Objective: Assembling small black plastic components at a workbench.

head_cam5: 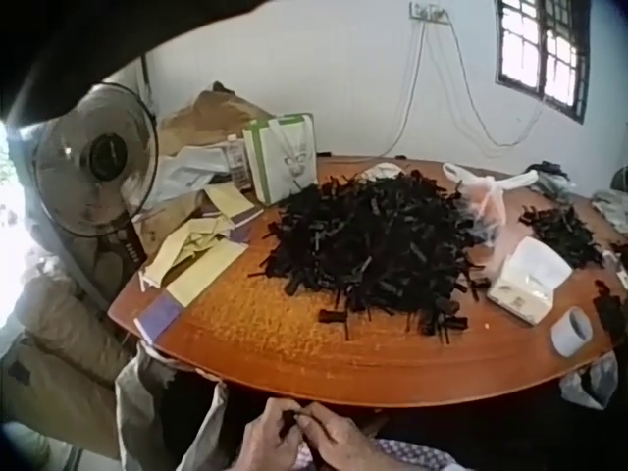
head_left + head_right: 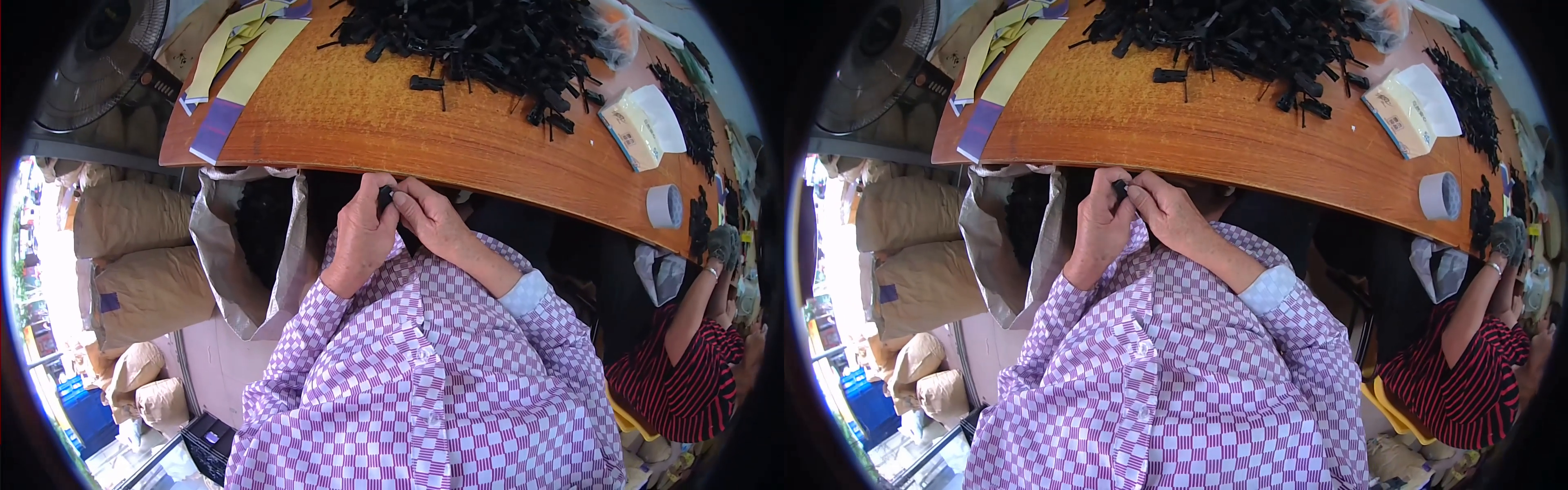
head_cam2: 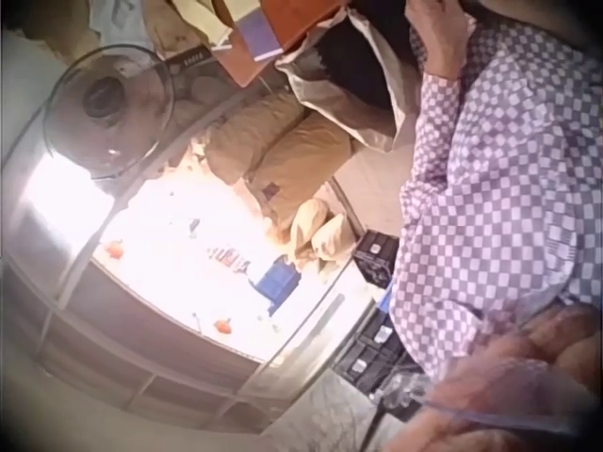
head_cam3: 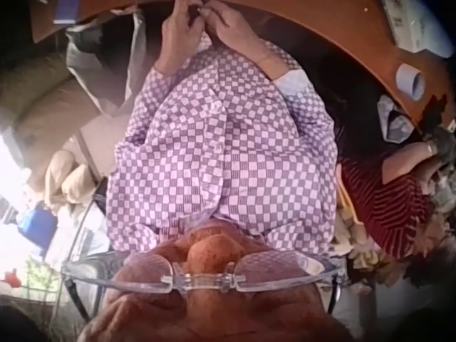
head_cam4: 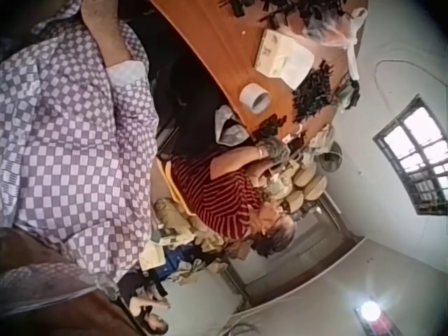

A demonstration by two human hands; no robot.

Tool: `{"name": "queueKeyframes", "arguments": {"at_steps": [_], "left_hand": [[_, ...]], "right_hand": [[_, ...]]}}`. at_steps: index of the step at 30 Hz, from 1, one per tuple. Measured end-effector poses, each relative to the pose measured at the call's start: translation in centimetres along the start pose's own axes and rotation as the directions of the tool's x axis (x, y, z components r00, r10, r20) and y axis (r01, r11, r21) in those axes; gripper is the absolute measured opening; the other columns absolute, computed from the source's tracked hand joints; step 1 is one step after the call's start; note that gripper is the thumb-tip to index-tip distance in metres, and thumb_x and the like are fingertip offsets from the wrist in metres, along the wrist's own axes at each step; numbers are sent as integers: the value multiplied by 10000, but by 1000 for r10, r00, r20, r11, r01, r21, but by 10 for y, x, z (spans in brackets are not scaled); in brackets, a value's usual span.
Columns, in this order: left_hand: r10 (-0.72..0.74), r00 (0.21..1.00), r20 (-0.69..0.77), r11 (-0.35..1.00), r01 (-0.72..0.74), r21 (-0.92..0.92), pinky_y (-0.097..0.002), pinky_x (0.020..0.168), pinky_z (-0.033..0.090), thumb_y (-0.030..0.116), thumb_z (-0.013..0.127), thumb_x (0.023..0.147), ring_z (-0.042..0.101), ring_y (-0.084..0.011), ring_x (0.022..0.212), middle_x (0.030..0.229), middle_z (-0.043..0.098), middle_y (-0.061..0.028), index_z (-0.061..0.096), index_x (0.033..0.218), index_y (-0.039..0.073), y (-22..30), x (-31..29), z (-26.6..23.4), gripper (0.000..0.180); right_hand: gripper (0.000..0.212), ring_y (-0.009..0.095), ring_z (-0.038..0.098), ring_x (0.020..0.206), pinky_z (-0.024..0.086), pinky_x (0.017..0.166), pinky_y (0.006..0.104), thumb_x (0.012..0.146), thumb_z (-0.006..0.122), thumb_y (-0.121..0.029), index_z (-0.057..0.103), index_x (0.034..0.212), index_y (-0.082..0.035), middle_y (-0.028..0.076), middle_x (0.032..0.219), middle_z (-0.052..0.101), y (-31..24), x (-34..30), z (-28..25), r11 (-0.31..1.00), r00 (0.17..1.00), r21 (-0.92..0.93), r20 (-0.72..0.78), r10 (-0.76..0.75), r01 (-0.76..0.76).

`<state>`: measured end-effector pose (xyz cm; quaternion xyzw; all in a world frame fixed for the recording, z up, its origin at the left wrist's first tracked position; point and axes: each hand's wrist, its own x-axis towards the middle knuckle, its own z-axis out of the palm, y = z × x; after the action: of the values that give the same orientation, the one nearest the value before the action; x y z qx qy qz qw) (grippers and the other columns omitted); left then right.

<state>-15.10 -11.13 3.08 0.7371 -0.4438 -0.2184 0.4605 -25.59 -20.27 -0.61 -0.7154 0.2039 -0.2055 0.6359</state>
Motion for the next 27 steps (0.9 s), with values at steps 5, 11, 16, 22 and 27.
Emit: {"name": "queueKeyframes", "arguments": {"at_steps": [5, 11, 16, 22, 27], "left_hand": [[-182, 981, 66, 749, 182, -638, -162, 531, 397, 31, 545, 912, 546, -46, 646, 864, 544, -5, 488, 1117, 56, 12, 2, -11, 214], [-258, 950, 176, 480, 284, -830, -185, 559, 439, 66, 488, 945, 582, -86, 652, 903, 579, -32, 464, 1254, 61, 13, 2, -18, 310], [-255, 925, 283, 480, 375, -793, -195, 569, 472, 78, 466, 961, 609, -117, 665, 881, 598, -54, 443, 1304, 40, -5, -3, -15, 346], [-220, 862, 457, 382, 507, -772, -211, 558, 488, 75, 483, 956, 609, -130, 656, 878, 608, -89, 447, 1294, 38, 11, -3, -13, 342], [-152, 830, 537, 264, 558, -787, -198, 532, 481, 77, 510, 940, 585, -123, 641, 886, 590, -81, 456, 1287, 33, 4, -6, -13, 354]], "right_hand": [[212, 48, 410, 527, 327, 465, 187, 984, 477, -189, 485, 1126, -32, -10, 690, 515, -13, -3, -7, 981, 996, 184, -56, 68, -56], [109, 11, 386, 493, 269, 425, 168, 969, 502, -146, 540, 1008, -52, -28, 696, 550, -14, -4, -17, 957, 993, 267, 44, 109, -117], [76, 6, 386, 501, 268, 428, 162, 957, 521, -122, 547, 968, -52, -27, 699, 549, -16, -6, -18, 910, 996, 403, 32, 87, -92], [91, 8, 395, 514, 272, 435, 160, 949, 535, -118, 552, 1002, -47, -29, 731, 559, -8, -5, -19, 868, 995, 488, 36, 90, -96], [186, 16, 427, 529, 310, 446, 171, 927, 576, -123, 560, 1079, -17, -14, 732, 577, -22, -7, -22, 735, 975, 641, 151, 162, -222]]}}
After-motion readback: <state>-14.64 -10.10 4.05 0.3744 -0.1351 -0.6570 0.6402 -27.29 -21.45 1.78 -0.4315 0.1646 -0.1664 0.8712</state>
